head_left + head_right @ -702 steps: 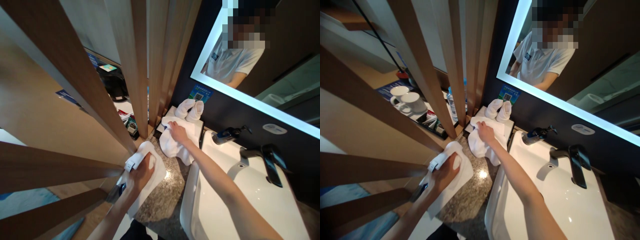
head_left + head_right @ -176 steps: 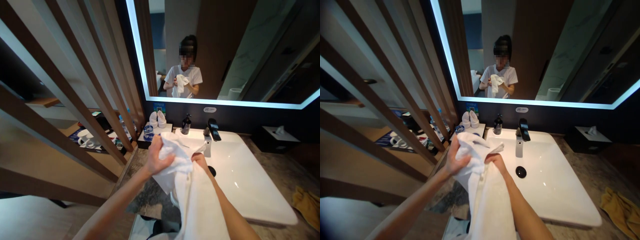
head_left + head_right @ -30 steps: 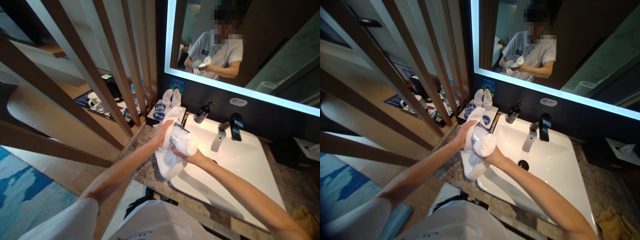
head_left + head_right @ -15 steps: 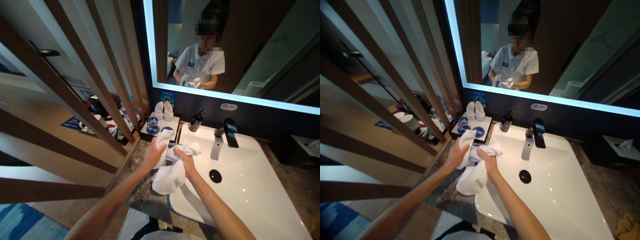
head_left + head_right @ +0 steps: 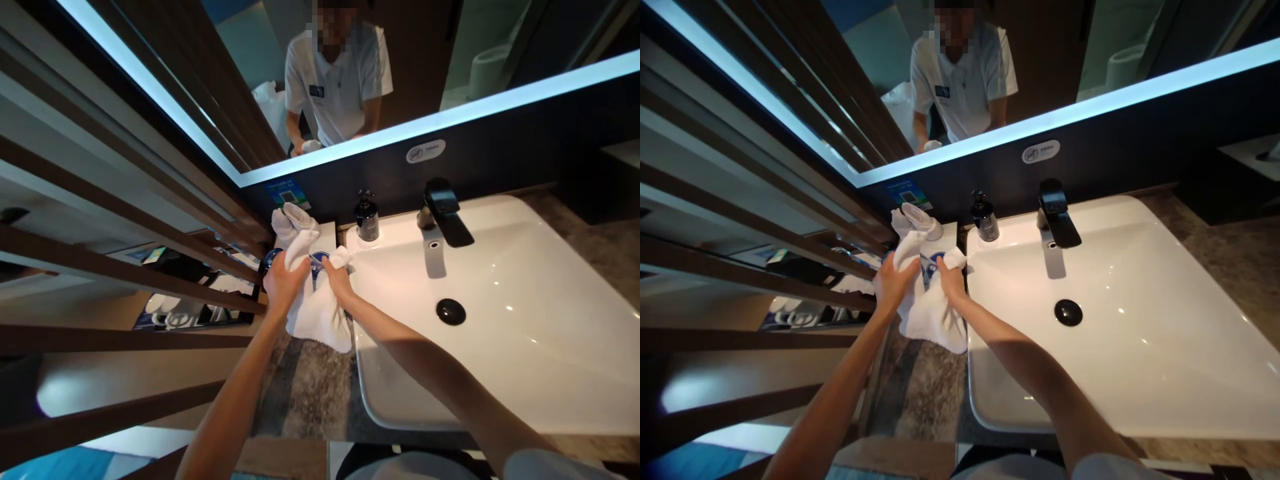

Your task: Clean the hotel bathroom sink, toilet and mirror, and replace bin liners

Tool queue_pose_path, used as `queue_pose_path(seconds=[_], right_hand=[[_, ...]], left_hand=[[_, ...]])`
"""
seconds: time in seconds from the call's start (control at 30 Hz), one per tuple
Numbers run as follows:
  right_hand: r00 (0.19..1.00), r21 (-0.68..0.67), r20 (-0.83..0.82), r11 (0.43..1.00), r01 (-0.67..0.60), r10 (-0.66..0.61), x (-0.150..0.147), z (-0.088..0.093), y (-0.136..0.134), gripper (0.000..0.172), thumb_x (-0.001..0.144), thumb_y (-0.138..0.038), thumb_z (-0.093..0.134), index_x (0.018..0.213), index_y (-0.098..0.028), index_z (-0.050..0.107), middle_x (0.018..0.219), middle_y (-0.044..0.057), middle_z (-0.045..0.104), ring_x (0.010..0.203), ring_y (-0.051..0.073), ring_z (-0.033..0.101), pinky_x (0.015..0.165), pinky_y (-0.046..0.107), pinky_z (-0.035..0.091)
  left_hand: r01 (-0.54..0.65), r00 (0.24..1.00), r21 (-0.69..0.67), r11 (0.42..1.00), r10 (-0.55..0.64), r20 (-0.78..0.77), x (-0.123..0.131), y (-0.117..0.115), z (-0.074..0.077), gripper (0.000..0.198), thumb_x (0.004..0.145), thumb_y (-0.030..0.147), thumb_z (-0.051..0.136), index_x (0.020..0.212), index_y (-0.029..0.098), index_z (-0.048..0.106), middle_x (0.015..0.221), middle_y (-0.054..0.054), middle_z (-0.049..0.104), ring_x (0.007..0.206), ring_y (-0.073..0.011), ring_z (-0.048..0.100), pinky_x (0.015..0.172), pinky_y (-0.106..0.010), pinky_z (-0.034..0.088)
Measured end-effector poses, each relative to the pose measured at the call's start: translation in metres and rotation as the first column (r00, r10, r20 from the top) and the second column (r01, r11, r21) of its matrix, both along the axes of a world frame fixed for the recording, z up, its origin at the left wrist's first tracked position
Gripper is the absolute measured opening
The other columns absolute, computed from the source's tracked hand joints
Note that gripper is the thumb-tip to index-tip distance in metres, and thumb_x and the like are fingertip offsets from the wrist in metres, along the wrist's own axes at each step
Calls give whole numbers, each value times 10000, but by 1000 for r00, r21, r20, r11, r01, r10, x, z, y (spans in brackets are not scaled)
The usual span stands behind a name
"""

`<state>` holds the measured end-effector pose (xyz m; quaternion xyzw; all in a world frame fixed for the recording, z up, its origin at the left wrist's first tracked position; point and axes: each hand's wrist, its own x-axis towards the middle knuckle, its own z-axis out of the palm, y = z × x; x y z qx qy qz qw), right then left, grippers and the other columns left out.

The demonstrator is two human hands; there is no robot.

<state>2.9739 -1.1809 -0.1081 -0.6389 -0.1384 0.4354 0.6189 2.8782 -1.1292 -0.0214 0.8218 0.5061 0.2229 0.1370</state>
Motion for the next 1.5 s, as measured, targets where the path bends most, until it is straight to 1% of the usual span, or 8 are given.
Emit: queue_pose_path(seconds=[0.1, 0.3, 0.53, 0.67, 0.83, 1.13, 1.33, 1.5], right_hand=[[910, -336, 353, 937, -93, 217, 25, 9, 18, 510, 967, -483, 352, 1126, -94, 639, 1146, 206, 667, 1150, 286, 613, 953, 362, 471], [556, -339, 742, 925, -170, 374, 51, 18, 21, 294, 868, -193, 484, 1119, -139, 627, 1174, 170, 665, 1094, 312, 635, 927, 388, 471], [642, -125, 736, 975, -184, 215, 81, 30, 22, 314, 818, -328, 623, 1069, -142, 656, 1102, 115, 698, 1062, 270, 643, 866, 309, 478], [447, -26, 767, 719, -695, 460, 78, 62, 51, 478, 536, -267, 840, 976, -146, 698, 978, 33, 732, 942, 234, 660, 856, 279, 481], [284, -95, 726, 501, -860, 626, 58, 82, 63, 544, 386, -213, 839, 911, -163, 706, 933, 2, 736, 920, 230, 650, 906, 312, 483], [71, -428, 838, 732, -530, 541, 62, 77, 52, 686, 642, -323, 744, 1278, -151, 552, 1205, 107, 643, 1080, 278, 608, 929, 359, 457], [-183, -606, 792, 716, -345, 582, 57, 70, 74, 616, 642, -405, 731, 1187, -152, 594, 1111, 121, 641, 1033, 304, 610, 877, 379, 476], [-222, -617, 787, 734, -282, 576, 45, 63, 71, 659, 659, -443, 716, 1219, -131, 562, 1113, 140, 617, 1041, 305, 594, 885, 391, 477]], left_hand=[[92, 992, 172, 981, -77, -97, 20, 27, -11, 281, 809, 475, 608, 868, 201, 618, 896, -39, 652, 916, -261, 628, 738, -311, 406], [186, 972, 402, 897, -107, -211, 23, 55, -41, 234, 816, 386, 645, 742, 167, 607, 776, -33, 575, 753, -194, 584, 655, -278, 340], [254, 957, 324, 911, -284, 50, 5, 45, -56, 305, 898, 406, 554, 762, 148, 643, 740, -51, 604, 774, -197, 595, 718, -288, 400], [149, 828, -85, 985, -77, 555, -4, 37, -64, 336, 881, 403, 554, 1022, 122, 673, 962, -91, 698, 900, -207, 642, 808, -291, 478], [158, 662, -274, 949, 104, 743, -6, 29, -68, 350, 846, 351, 582, 1088, 111, 660, 1100, -107, 702, 1045, -223, 638, 958, -336, 484], [67, 89, -590, 805, 584, 807, -77, -59, -63, 420, 769, 431, 694, 1017, 94, 661, 914, -97, 723, 746, -189, 673, 671, -286, 557], [102, 77, -728, 678, 724, 685, -114, -96, -92, 415, 726, 460, 725, 945, 113, 659, 817, -49, 699, 666, -154, 628, 613, -251, 524], [41, 148, -796, 603, 785, 602, -146, -133, -114, 431, 697, 500, 741, 851, 109, 644, 725, -27, 645, 608, -133, 575, 531, -225, 469]])
